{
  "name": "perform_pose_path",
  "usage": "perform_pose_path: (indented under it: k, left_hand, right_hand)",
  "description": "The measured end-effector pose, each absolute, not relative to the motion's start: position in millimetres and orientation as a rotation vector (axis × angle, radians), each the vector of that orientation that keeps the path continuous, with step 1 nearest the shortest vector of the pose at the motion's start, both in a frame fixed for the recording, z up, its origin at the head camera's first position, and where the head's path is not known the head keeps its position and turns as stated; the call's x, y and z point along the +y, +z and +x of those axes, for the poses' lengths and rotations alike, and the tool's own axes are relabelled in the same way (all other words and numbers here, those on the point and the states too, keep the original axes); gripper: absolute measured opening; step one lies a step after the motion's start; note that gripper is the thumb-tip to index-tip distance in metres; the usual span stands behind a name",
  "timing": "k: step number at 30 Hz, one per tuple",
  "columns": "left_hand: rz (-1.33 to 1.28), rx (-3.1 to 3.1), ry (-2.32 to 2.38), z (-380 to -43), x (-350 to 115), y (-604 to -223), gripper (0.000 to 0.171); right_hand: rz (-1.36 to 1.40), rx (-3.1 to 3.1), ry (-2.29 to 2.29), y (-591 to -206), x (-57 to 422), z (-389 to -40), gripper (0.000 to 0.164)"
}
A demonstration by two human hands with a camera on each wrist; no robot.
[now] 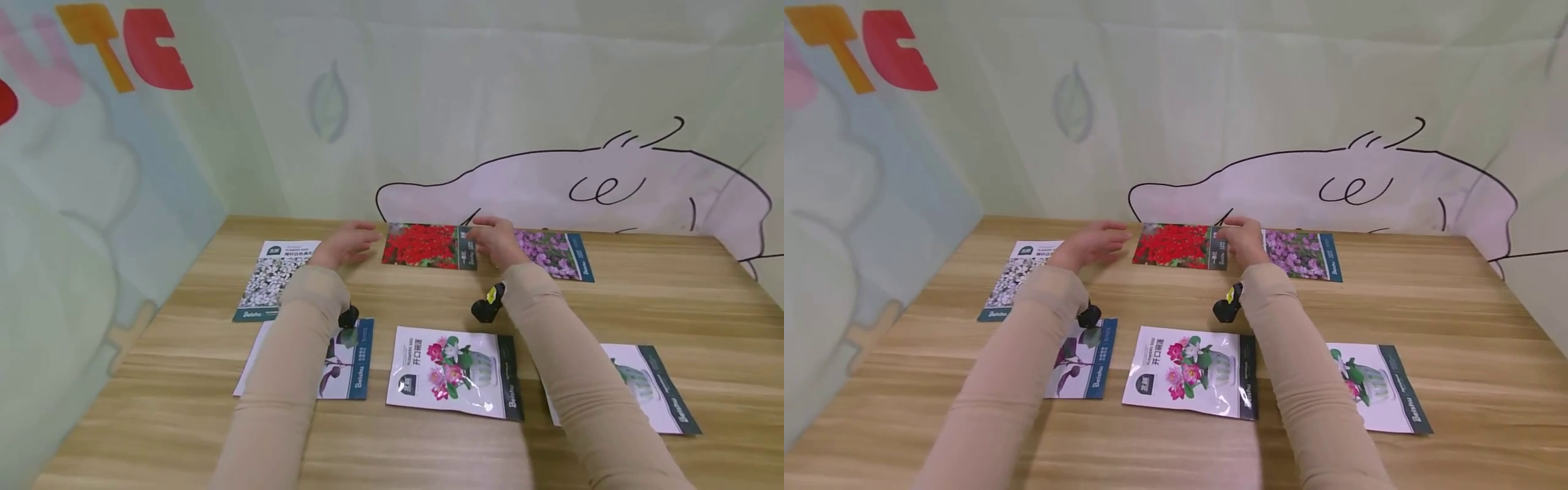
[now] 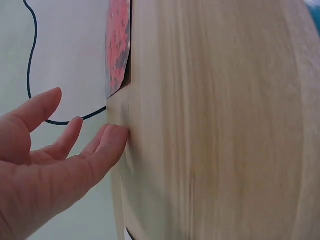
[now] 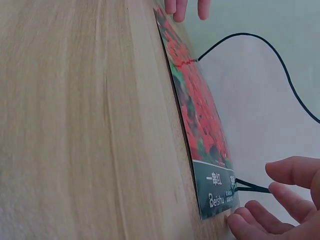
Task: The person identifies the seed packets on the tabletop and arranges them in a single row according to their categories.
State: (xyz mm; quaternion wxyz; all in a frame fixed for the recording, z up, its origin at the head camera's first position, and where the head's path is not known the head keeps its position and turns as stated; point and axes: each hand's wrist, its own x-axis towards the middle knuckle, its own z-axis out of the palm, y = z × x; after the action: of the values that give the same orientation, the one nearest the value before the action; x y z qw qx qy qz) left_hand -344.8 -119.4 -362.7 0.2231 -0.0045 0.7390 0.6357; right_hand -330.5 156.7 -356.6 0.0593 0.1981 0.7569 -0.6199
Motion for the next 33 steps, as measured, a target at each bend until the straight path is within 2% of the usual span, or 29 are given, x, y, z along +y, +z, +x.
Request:
perform_pose_path:
  k: [8, 9, 11, 16, 18, 22, 24, 28, 30, 31, 33]
  left_hand:
    - [0.063, 1.983, 1.770, -339, -102, -367, 0.056]
    - [0.078, 1.976, 1.778, -347, -102, -376, 0.055]
    - [0.087, 1.964, 1.790, -376, -106, -407, 0.055]
    - [-0.083, 1.889, 1.876, -479, -121, -506, 0.060]
    - [-0.172, 1.838, 1.942, -496, -124, -521, 0.065]
    - [-0.211, 1.780, 2.028, -488, -130, -514, 0.067]
    - [-0.205, 1.809, 2.014, -457, -129, -484, 0.067]
    - [-0.239, 1.824, 2.012, -442, -130, -473, 0.076]
    - [-0.256, 1.741, 2.075, -444, -132, -476, 0.079]
    - [-0.256, 1.681, 2.135, -463, -136, -496, 0.082]
    - [-0.281, 1.597, 2.211, -470, -138, -501, 0.083]
  right_hand:
    - [0.635, 2.175, -1.970, -359, 156, -332, 0.051]
    - [0.640, 2.168, -1.979, -359, 156, -332, 0.051]
    - [0.653, 2.164, -1.976, -357, 156, -331, 0.051]
    - [0.677, 2.101, -1.996, -356, 158, -331, 0.051]
    - [0.683, 2.064, -2.022, -358, 160, -333, 0.050]
    - [0.676, 1.943, -2.117, -362, 165, -336, 0.049]
    - [0.683, 1.882, -2.148, -361, 166, -335, 0.050]
    - [0.698, 1.825, -2.149, -353, 162, -329, 0.050]
    - [0.685, 1.815, -2.150, -347, 160, -324, 0.052]
    - [0.678, 1.808, -2.153, -344, 159, -322, 0.053]
    - [0.657, 1.793, -2.165, -339, 158, -318, 0.056]
